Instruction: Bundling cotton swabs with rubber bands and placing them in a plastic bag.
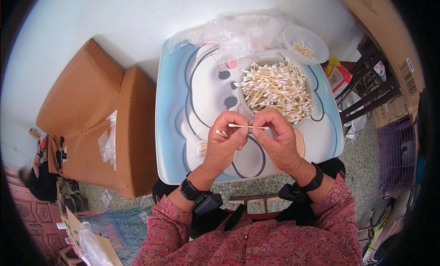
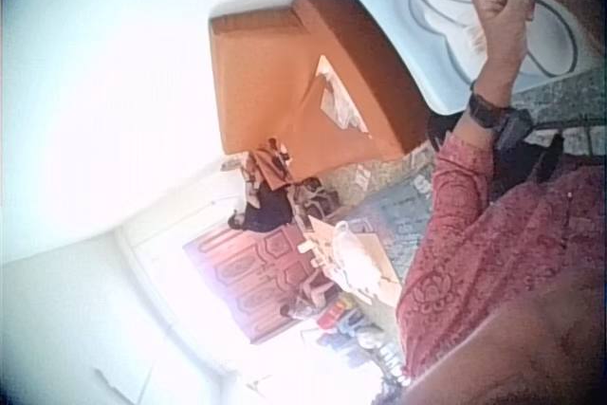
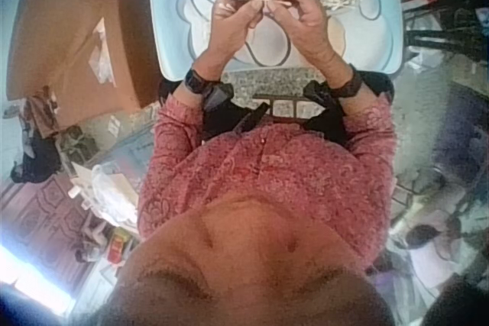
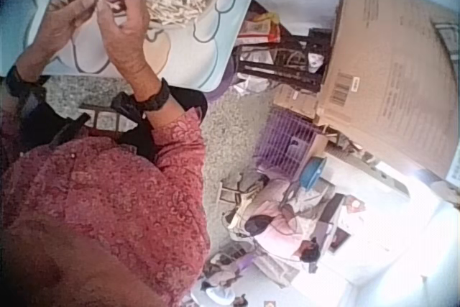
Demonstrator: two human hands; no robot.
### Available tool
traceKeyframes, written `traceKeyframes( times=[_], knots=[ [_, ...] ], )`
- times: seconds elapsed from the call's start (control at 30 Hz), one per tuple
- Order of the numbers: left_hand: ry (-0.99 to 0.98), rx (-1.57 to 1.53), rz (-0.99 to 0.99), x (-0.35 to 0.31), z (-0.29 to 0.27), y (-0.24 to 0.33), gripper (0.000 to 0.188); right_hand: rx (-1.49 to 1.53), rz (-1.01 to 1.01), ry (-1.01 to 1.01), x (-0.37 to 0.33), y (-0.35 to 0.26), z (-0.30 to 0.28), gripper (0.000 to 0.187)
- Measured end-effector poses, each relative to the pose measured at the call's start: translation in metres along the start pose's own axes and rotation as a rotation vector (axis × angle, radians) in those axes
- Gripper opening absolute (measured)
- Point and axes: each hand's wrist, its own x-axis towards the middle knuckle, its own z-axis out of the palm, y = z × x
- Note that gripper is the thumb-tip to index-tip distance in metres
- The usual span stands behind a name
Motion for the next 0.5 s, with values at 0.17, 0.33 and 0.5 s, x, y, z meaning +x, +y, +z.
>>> traceKeyframes(
  times=[0.17,0.33,0.5],
  knots=[
    [-0.001,-0.025,-0.011,0.0001,0.0009,0.0008,0.010,0.002,0.005,-0.003,-0.0005,-0.0008,0.0001,0.011],
    [-0.008,-0.042,-0.039,-0.0008,-0.0004,0.0014,0.009,-0.037,-0.028,-0.009,0.0010,-0.0036,-0.0025,0.012],
    [-0.032,-0.043,-0.063,-0.0010,0.0003,0.0005,0.009,0.020,0.026,0.012,0.0014,-0.0048,-0.0034,0.013]
  ],
)
